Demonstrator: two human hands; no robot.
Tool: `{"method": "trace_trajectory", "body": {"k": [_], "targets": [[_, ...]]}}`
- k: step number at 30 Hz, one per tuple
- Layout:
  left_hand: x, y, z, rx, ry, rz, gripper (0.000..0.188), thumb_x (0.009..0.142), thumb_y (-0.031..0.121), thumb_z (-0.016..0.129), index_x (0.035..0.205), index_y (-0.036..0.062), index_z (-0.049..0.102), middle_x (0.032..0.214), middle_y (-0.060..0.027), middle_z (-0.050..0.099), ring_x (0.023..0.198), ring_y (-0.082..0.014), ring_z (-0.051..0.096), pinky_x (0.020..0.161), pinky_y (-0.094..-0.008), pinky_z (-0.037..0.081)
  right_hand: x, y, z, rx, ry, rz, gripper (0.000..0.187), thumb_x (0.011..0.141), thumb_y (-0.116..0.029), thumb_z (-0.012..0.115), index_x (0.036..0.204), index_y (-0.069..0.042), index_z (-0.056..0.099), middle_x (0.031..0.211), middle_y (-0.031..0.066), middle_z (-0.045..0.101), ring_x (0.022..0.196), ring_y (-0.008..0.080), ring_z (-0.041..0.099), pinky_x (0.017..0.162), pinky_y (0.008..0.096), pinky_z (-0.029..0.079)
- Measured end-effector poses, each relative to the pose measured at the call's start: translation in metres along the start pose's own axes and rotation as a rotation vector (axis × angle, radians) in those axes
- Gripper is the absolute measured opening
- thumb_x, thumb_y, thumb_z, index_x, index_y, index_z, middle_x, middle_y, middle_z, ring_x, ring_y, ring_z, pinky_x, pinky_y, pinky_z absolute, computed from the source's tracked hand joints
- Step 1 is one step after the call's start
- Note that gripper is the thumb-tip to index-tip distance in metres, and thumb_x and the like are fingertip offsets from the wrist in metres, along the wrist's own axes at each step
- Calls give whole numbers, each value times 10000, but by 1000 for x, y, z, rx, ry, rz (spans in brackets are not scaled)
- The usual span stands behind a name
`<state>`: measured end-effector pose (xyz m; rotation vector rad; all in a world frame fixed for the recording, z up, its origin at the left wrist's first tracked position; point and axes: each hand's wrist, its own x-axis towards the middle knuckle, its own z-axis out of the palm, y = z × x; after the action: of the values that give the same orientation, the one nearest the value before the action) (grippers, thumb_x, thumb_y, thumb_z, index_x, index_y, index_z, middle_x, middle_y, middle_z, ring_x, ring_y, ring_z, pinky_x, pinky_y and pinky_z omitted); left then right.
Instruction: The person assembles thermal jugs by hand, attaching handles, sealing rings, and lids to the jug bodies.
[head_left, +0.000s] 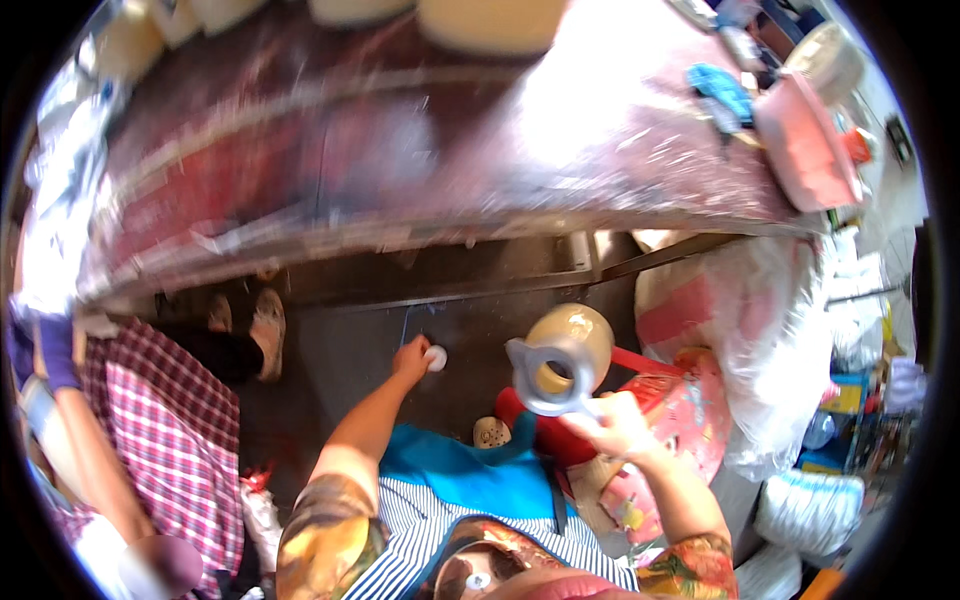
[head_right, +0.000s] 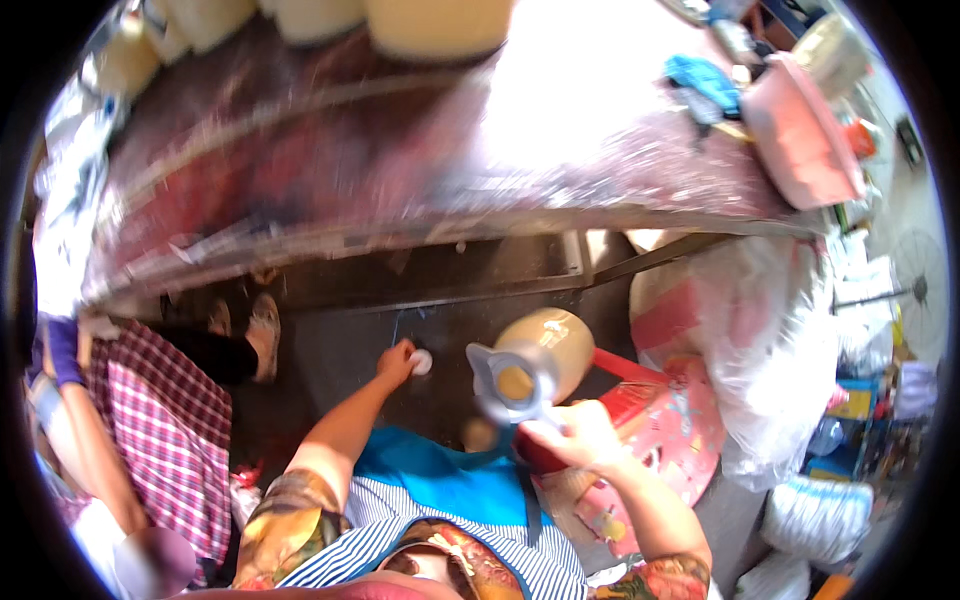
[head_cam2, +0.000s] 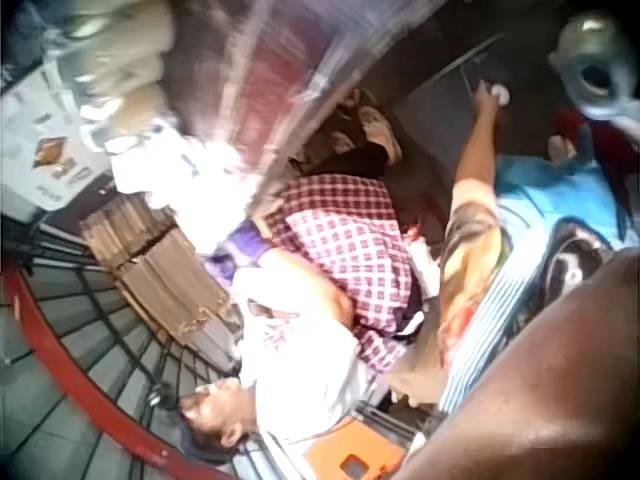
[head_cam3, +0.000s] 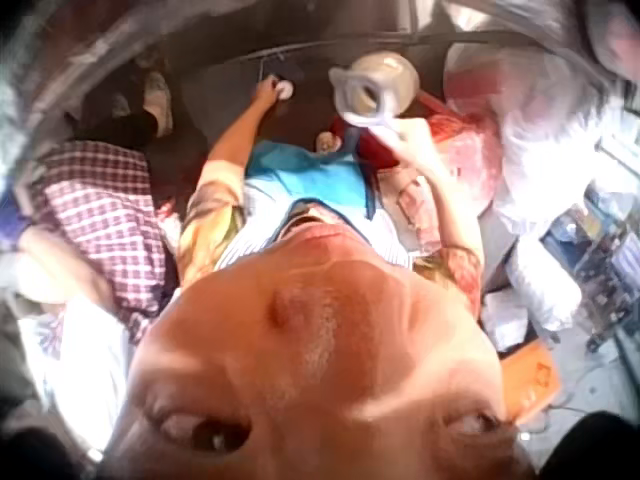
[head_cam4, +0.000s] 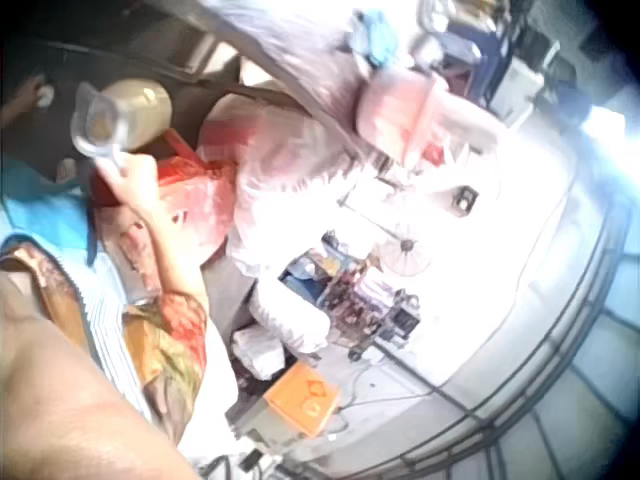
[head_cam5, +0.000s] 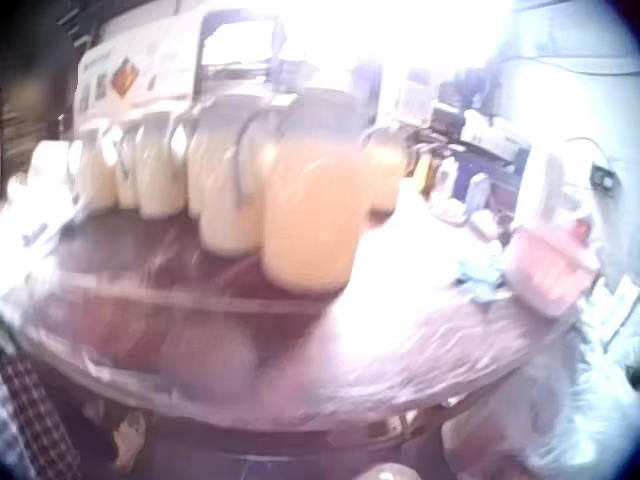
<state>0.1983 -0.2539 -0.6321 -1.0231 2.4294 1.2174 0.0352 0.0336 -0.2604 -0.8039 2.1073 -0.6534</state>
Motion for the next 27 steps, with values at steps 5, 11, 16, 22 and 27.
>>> {"method": "trace_trajectory", "body": {"k": [5,11,16,22,27], "targets": [[-133,70,-121,-203,25,-65,181,856,95,682,1029,73,633,854,-90,711,746,-204,698,657,-327,555,-62,-49,-25,612,143,202,216,864,-230,740,842,-15,732,633,-25,632,601,42,559,544,267,461],[-243,317,-236,-737,-232,-116,233,903,-3,577,1136,-20,571,887,-105,701,748,-135,686,643,-225,551,-145,-86,-76,-132,366,-26,392,765,-447,739,756,-60,677,701,176,655,663,372,653,639,453,512],[-207,492,-278,-801,-368,52,105,941,68,567,1034,33,532,827,-99,679,636,-128,653,597,-250,540,-215,-96,-152,-104,603,131,411,779,-472,712,805,-61,702,679,193,655,631,366,650,631,458,510],[-38,595,-259,-841,-88,164,81,961,96,560,991,51,499,767,-91,661,595,-128,624,552,-242,503,-233,-86,-234,147,930,412,359,820,-346,739,845,0,647,619,140,585,542,215,579,563,380,474],[64,641,-262,-771,-22,33,348,878,-52,509,1225,-36,487,982,-182,651,712,-216,700,595,-286,583,-220,-60,-270,503,1193,542,284,946,-322,652,865,-54,604,674,-17,534,584,62,472,536,237,374]]}}
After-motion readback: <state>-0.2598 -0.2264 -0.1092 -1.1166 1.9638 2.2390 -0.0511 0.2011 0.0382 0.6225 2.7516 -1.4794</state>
